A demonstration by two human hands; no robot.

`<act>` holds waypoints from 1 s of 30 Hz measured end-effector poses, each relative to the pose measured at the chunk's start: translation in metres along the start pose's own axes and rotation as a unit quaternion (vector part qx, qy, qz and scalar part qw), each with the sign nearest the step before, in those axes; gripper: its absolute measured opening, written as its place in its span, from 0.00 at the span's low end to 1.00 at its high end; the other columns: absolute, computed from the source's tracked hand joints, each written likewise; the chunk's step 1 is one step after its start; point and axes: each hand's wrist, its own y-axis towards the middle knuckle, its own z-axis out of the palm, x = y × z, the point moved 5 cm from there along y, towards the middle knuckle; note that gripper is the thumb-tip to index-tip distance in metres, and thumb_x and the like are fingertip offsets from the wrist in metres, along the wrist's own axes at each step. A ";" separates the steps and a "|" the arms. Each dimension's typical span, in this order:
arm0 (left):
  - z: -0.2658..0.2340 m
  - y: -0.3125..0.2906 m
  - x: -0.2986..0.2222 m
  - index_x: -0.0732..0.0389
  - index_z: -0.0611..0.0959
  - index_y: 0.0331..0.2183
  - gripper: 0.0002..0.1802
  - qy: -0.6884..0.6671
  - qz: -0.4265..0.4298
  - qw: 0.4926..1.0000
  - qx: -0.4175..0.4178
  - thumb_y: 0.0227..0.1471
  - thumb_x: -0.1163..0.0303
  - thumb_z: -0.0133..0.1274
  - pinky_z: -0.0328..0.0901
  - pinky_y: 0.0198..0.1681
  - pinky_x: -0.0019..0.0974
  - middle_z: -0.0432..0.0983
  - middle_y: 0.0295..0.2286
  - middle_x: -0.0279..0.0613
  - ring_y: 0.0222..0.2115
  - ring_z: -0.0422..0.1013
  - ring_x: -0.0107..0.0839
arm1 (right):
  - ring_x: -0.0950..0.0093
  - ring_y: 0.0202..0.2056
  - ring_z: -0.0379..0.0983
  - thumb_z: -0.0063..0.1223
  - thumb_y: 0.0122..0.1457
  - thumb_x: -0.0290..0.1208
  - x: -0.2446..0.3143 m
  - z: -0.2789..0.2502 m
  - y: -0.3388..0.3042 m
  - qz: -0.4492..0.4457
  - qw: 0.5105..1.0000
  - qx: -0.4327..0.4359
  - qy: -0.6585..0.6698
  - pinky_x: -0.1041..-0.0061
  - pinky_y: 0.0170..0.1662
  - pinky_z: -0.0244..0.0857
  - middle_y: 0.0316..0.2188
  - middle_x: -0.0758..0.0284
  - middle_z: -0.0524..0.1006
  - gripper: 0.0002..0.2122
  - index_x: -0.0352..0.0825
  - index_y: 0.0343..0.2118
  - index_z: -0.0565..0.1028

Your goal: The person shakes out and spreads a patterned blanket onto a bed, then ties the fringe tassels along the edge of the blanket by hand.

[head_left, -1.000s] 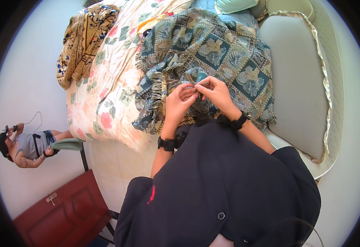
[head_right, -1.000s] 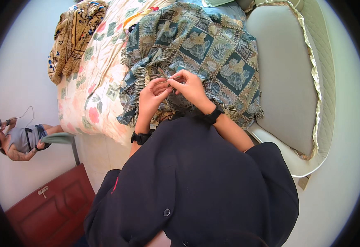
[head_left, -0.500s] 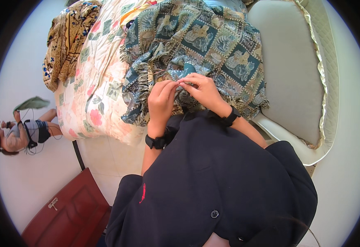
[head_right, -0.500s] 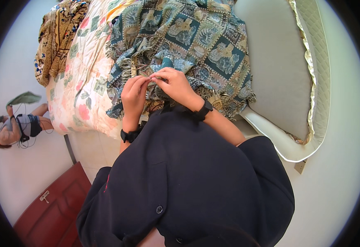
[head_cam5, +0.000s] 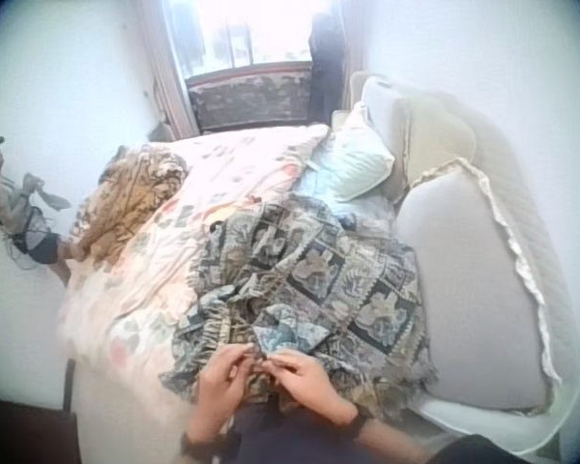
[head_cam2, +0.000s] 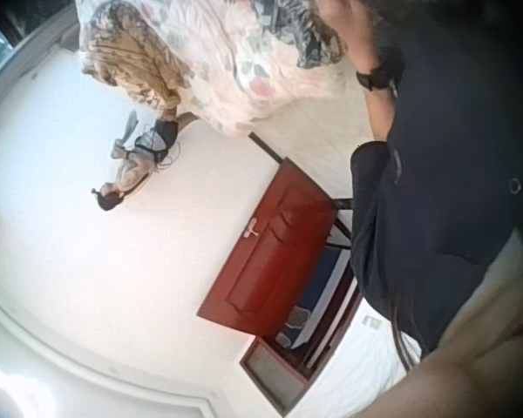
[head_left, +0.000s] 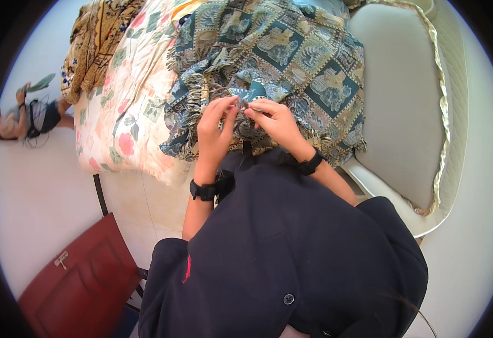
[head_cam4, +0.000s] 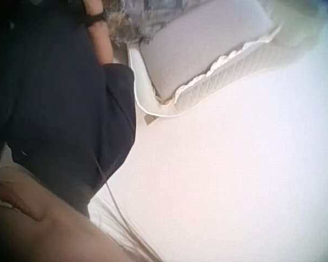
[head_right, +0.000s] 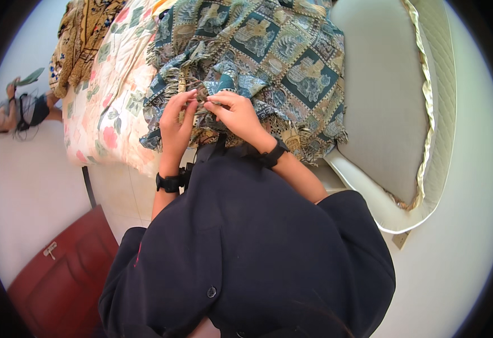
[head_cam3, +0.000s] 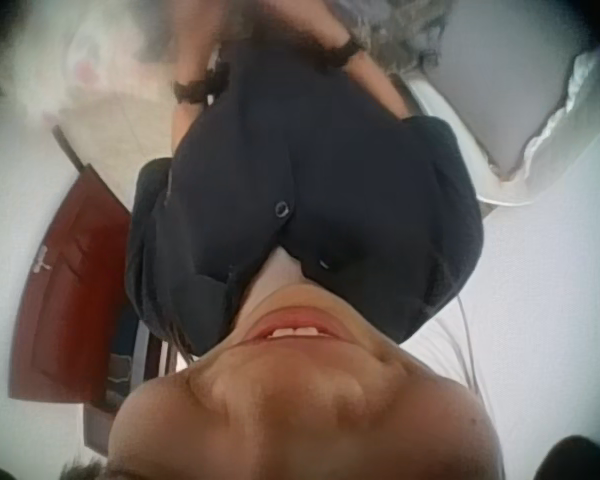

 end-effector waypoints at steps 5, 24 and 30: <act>-0.001 -0.020 0.010 0.64 0.75 0.41 0.14 -0.084 -0.139 0.987 0.008 0.49 0.75 0.49 0.64 0.38 0.29 0.73 0.34 0.41 0.35 0.69 0.27 | 0.83 0.25 0.67 0.50 0.55 0.29 0.000 0.002 0.014 0.127 0.916 0.098 0.368 0.86 0.30 0.61 0.26 0.69 0.74 0.08 0.30 0.34 0.74; -0.032 0.042 -0.060 0.69 0.79 0.35 0.09 -0.367 -0.105 0.916 -0.122 0.49 0.77 0.51 0.59 0.30 0.20 0.69 0.26 0.33 0.27 0.65 0.18 | 0.79 0.24 0.71 0.53 0.51 0.25 0.109 0.030 0.029 0.049 0.973 0.074 0.214 0.82 0.26 0.66 0.27 0.64 0.75 0.10 0.25 0.35 0.75; -0.046 0.052 -0.034 0.70 0.79 0.33 0.08 -0.363 -0.116 0.917 -0.119 0.49 0.76 0.50 0.60 0.30 0.20 0.72 0.25 0.34 0.25 0.66 0.18 | 0.78 0.25 0.72 0.52 0.52 0.24 0.110 0.045 0.046 0.034 0.982 0.047 0.178 0.83 0.28 0.67 0.27 0.64 0.76 0.08 0.24 0.33 0.75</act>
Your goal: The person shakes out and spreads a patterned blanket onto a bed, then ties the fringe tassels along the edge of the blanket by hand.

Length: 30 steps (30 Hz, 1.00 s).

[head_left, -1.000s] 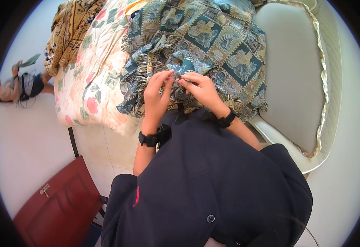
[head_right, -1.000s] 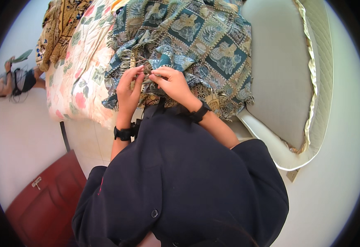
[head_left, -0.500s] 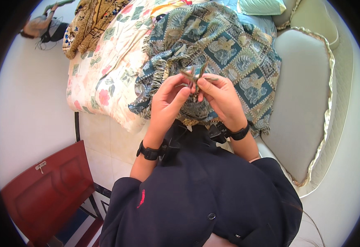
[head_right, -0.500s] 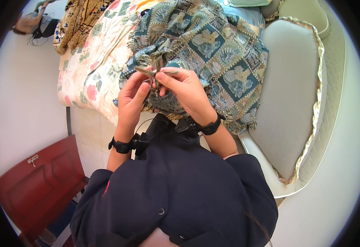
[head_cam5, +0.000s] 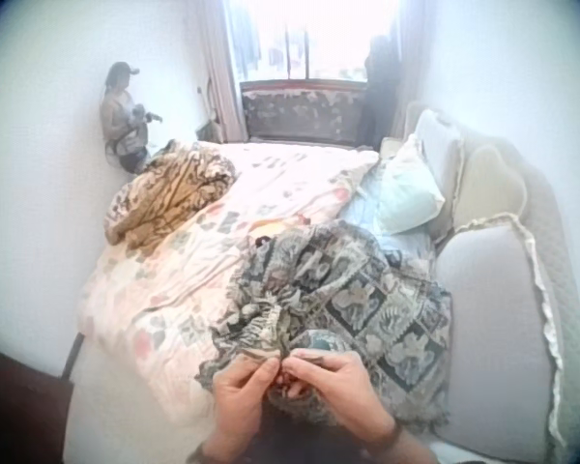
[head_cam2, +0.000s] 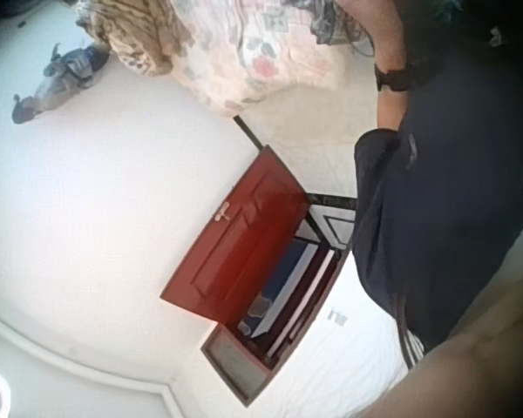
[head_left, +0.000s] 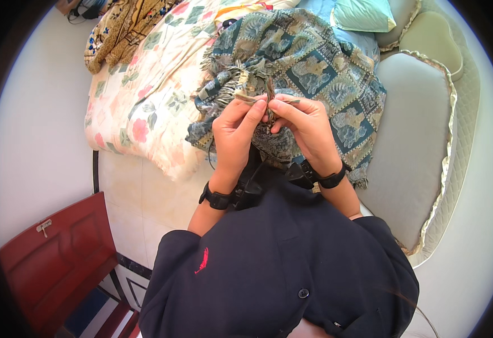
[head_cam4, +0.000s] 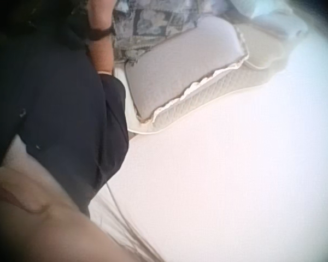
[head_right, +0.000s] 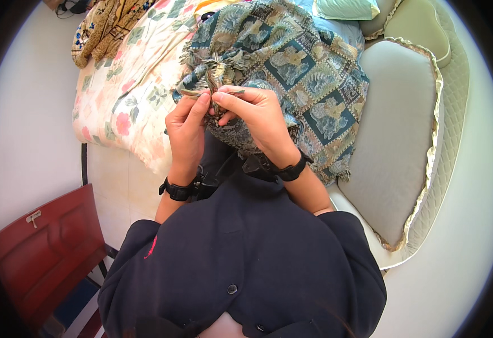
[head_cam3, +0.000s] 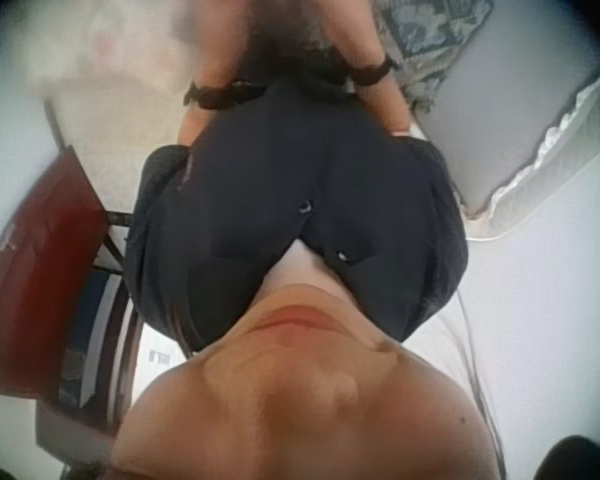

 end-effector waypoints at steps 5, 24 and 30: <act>-0.008 0.022 0.010 0.71 0.79 0.33 0.09 0.005 -0.010 0.999 0.036 0.50 0.75 0.50 0.62 0.30 0.20 0.73 0.25 0.36 0.25 0.67 0.18 | 0.80 0.27 0.72 0.52 0.52 0.24 -0.008 -0.004 0.008 -0.038 0.999 -0.038 -0.001 0.84 0.26 0.67 0.28 0.64 0.76 0.08 0.25 0.33 0.75; -0.020 0.006 0.014 0.69 0.77 0.38 0.11 -0.040 -0.037 0.998 0.036 0.49 0.78 0.50 0.63 0.39 0.23 0.75 0.33 0.38 0.34 0.68 0.19 | 0.83 0.25 0.67 0.53 0.52 0.25 -0.034 -0.003 0.014 0.008 0.999 -0.012 0.040 0.85 0.31 0.61 0.27 0.69 0.74 0.09 0.27 0.34 0.75; -0.028 0.005 0.018 0.68 0.78 0.34 0.09 -0.019 -0.039 0.999 0.013 0.47 0.78 0.53 0.63 0.36 0.22 0.75 0.30 0.36 0.32 0.69 0.19 | 0.83 0.26 0.68 0.52 0.52 0.25 -0.036 0.001 0.008 -0.034 0.999 -0.012 -0.027 0.85 0.31 0.62 0.27 0.69 0.74 0.09 0.26 0.35 0.75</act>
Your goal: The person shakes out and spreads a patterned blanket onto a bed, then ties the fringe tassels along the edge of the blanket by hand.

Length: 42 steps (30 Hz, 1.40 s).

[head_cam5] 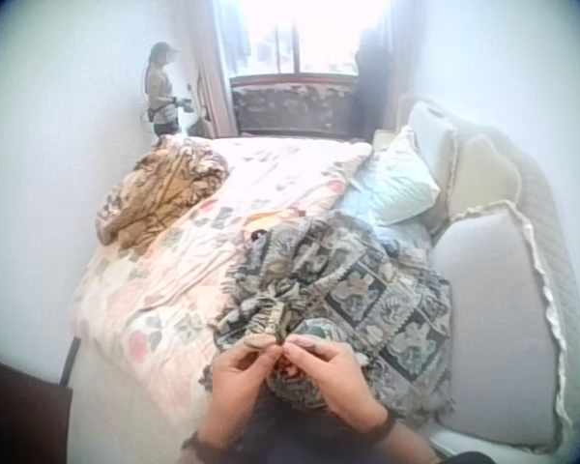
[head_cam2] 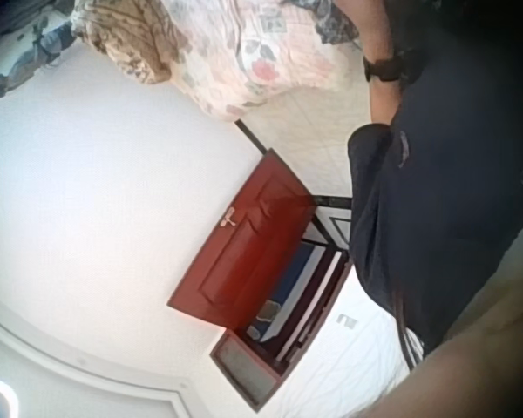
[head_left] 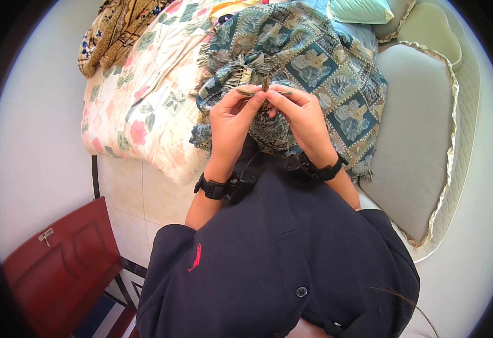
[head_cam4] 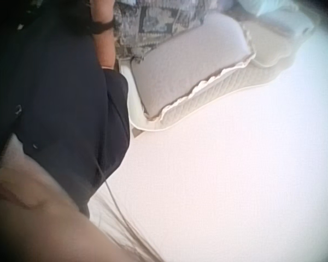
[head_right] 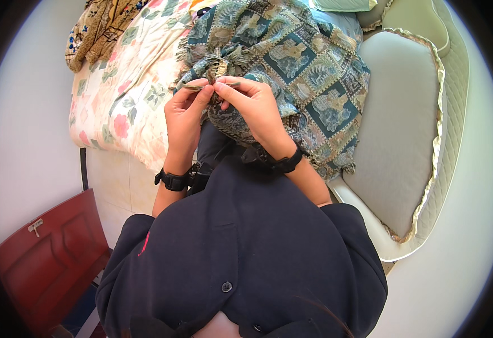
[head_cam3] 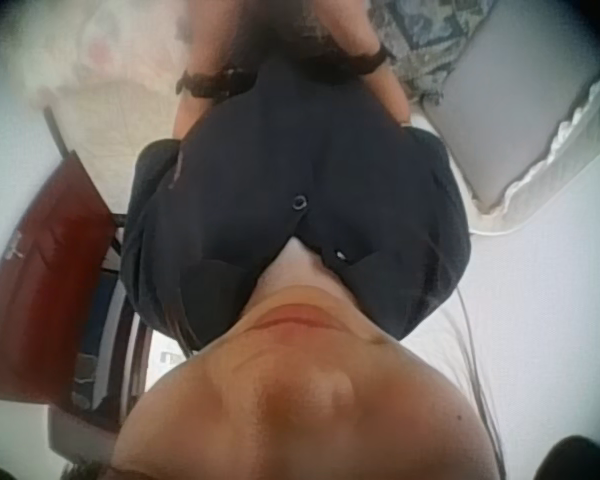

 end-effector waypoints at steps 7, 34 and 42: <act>-0.011 -0.001 0.002 0.69 0.79 0.34 0.09 -0.028 -0.018 0.999 -0.037 0.47 0.77 0.54 0.63 0.35 0.21 0.75 0.29 0.36 0.30 0.69 0.18 | 0.84 0.27 0.70 0.51 0.53 0.23 0.001 0.003 -0.007 -0.041 0.997 -0.001 -0.058 0.84 0.33 0.65 0.27 0.68 0.75 0.07 0.27 0.35 0.75; -0.017 -0.012 0.016 0.66 0.77 0.38 0.13 0.025 -0.173 0.973 0.151 0.51 0.69 0.50 0.58 0.30 0.20 0.72 0.27 0.29 0.27 0.63 0.13 | 0.71 0.26 0.71 0.54 0.46 0.19 0.029 0.014 -0.017 -0.363 0.815 0.012 -0.451 0.78 0.28 0.65 0.25 0.66 0.73 0.06 0.33 0.29 0.77; -0.012 -0.011 0.014 0.66 0.79 0.34 0.10 0.082 -0.128 0.982 0.113 0.48 0.72 0.54 0.60 0.32 0.20 0.74 0.28 0.30 0.29 0.66 0.15 | 0.79 0.27 0.70 0.54 0.48 0.20 0.021 0.007 -0.013 -0.259 0.901 0.013 -0.347 0.81 0.28 0.64 0.24 0.69 0.72 0.11 0.34 0.37 0.76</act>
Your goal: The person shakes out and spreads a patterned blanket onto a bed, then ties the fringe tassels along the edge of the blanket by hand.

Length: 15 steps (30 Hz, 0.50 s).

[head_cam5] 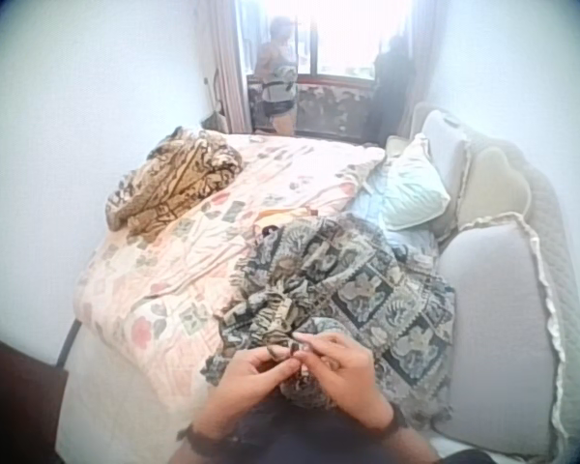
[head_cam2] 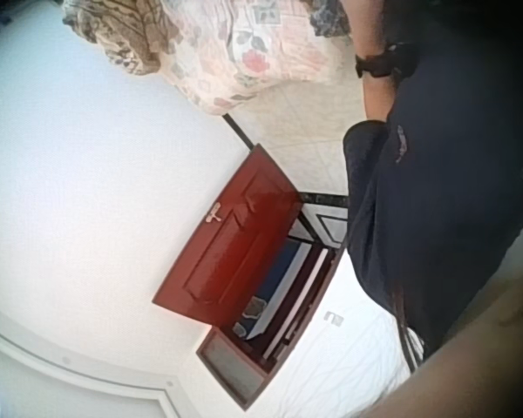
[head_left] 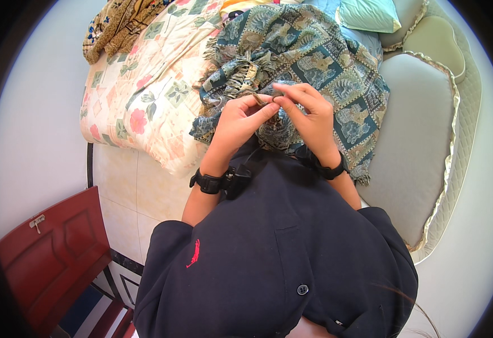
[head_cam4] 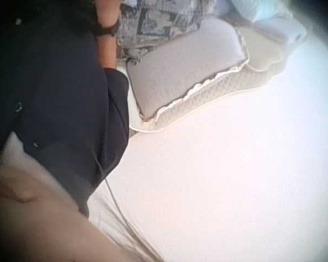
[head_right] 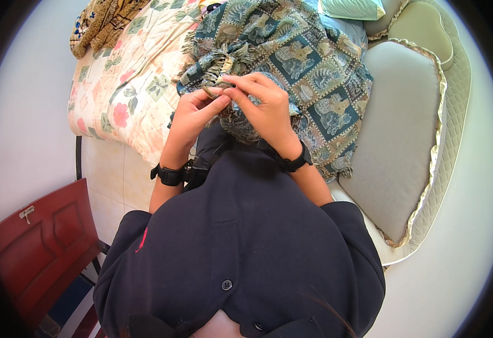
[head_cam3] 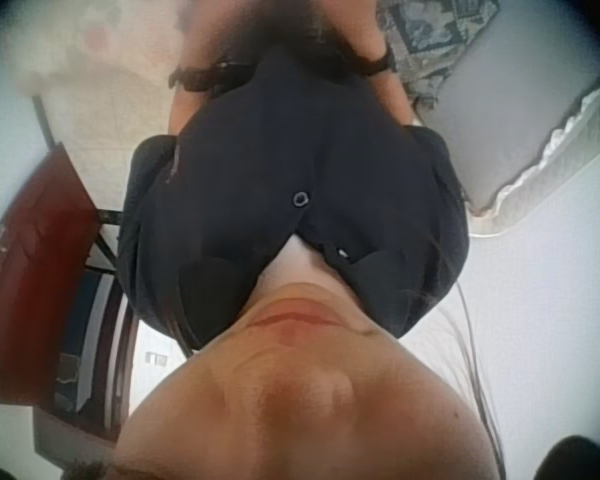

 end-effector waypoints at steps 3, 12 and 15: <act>-0.001 0.001 0.001 0.67 0.80 0.32 0.09 0.011 0.054 0.998 -0.017 0.48 0.72 0.54 0.60 0.31 0.20 0.74 0.27 0.30 0.27 0.66 0.15 | 0.83 0.28 0.69 0.52 0.51 0.20 -0.009 0.002 -0.004 0.090 0.989 -0.003 0.115 0.84 0.29 0.64 0.25 0.72 0.70 0.12 0.33 0.40 0.74; -0.002 0.000 -0.003 0.67 0.81 0.31 0.08 -0.051 0.066 0.994 -0.076 0.48 0.73 0.53 0.58 0.28 0.19 0.73 0.25 0.29 0.25 0.64 0.14 | 0.84 0.26 0.69 0.50 0.53 0.20 -0.007 0.003 -0.004 0.099 0.983 -0.030 0.149 0.87 0.29 0.63 0.27 0.70 0.70 0.11 0.29 0.41 0.73; -0.006 0.001 0.002 0.67 0.81 0.32 0.08 -0.117 0.040 0.988 -0.091 0.49 0.73 0.53 0.58 0.29 0.18 0.73 0.25 0.30 0.25 0.65 0.14 | 0.83 0.27 0.68 0.49 0.54 0.20 -0.009 0.008 -0.007 0.105 0.982 -0.022 0.153 0.86 0.29 0.63 0.28 0.70 0.70 0.12 0.30 0.42 0.72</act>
